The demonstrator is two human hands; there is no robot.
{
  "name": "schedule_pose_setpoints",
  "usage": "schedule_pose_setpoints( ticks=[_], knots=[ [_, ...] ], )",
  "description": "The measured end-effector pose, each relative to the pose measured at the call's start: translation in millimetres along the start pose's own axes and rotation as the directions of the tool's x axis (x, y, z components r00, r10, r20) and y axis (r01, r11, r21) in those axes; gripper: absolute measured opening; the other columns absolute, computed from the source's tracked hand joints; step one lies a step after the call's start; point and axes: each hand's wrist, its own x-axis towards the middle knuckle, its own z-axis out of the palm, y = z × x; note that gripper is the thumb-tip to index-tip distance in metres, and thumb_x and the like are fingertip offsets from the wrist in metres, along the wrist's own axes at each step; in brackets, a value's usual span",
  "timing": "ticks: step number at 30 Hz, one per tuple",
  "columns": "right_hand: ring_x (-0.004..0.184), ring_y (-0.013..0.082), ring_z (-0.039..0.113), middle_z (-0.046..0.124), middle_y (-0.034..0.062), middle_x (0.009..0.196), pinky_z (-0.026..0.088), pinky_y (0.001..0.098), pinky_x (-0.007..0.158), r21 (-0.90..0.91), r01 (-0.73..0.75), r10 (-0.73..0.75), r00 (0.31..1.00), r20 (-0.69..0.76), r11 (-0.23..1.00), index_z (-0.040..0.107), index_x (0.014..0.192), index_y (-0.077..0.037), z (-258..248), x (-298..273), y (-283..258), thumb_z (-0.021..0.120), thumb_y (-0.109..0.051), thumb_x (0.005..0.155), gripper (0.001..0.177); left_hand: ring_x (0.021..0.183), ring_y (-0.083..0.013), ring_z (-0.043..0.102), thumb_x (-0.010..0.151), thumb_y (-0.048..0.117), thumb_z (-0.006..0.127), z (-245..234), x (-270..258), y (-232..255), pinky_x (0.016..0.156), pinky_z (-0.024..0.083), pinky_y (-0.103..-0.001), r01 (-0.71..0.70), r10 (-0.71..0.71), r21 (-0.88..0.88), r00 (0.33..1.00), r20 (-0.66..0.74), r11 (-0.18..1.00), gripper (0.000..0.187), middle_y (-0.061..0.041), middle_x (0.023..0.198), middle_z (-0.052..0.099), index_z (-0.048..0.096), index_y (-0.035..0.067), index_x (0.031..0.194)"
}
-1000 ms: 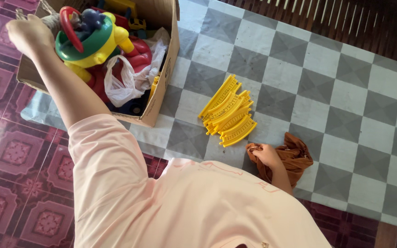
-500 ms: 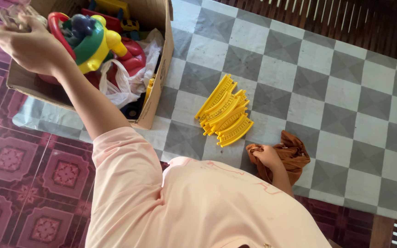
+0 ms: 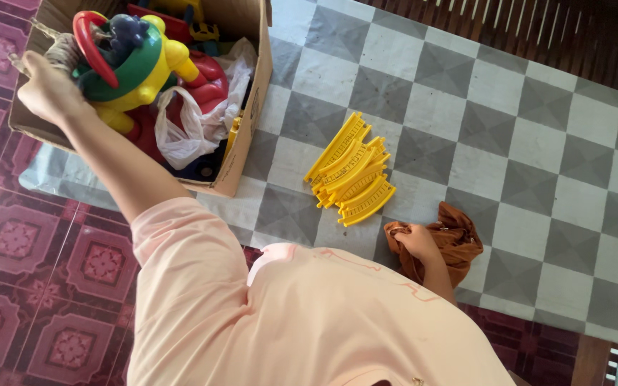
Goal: The person wipes several yellow plastic track pieces and toy animal figurines with a brown cloth, picking them up from a table and placing them back down before returning to a cardboard box to retrieve more items.
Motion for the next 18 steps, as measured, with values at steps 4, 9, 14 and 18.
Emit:
schedule_pose_setpoints(
  ticks=[4, 9, 14, 18],
  knots=[
    [0.078, 0.0239, 0.072, 0.077, 0.0175, 0.088, 0.054, 0.0365, 0.073, 0.089, 0.059, -0.059, 0.998, -0.003, 0.994, 0.072, 0.111, 0.007, 1.0, -1.3, 1.1, 0.072, -0.023, 0.082, 0.042, 0.051, -0.0176, 0.065, 0.094, 0.034, 0.068, -8.6, 12.4, 8.0, 0.042, 0.047, -0.036, 0.187, -0.167, -0.102, 0.97, 0.178, 0.977, 0.042, -0.011, 0.07, 0.076, 0.072, -0.003, 0.074],
    [0.079, 0.0254, 0.072, 0.077, 0.0193, 0.089, 0.055, 0.0376, 0.073, 0.079, 0.017, -0.017, 1.0, 0.002, 0.997, 0.072, 0.112, 0.008, 0.8, 4.4, 4.0, 0.072, -0.023, 0.083, 0.042, 0.065, -0.015, 0.079, 0.093, 0.034, 0.062, -30.8, 10.0, 14.1, 0.052, 0.066, -0.034, -0.001, -0.064, 0.271, 0.971, 0.231, 0.963, 0.037, -0.006, 0.08, 0.08, 0.074, 0.002, 0.08],
    [0.078, 0.024, 0.072, 0.077, 0.0166, 0.088, 0.054, 0.0362, 0.074, 0.062, 0.108, -0.106, 0.994, -0.022, 0.992, 0.074, 0.113, 0.007, 6.0, 9.0, 13.1, 0.071, -0.02, 0.08, 0.042, 0.093, -0.0315, 0.069, 0.102, 0.045, 0.08, -53.1, -41.5, 2.6, 0.08, 0.057, -0.047, -0.534, 0.512, 0.517, 0.835, 0.201, 0.668, 0.052, -0.022, 0.099, 0.068, 0.06, -0.004, 0.101],
    [0.076, 0.0249, 0.071, 0.077, 0.0179, 0.087, 0.055, 0.038, 0.072, 0.058, 0.035, -0.035, 0.999, -0.003, 0.998, 0.071, 0.116, 0.006, 6.7, 17.8, 18.0, 0.07, -0.02, 0.082, 0.042, 0.094, -0.0315, 0.068, 0.079, 0.029, 0.103, -69.8, -89.1, 13.4, 0.081, 0.058, -0.043, -0.563, 0.55, 0.278, 0.825, 0.129, 0.778, 0.064, -0.02, 0.103, 0.066, 0.053, -0.004, 0.103]
  ],
)
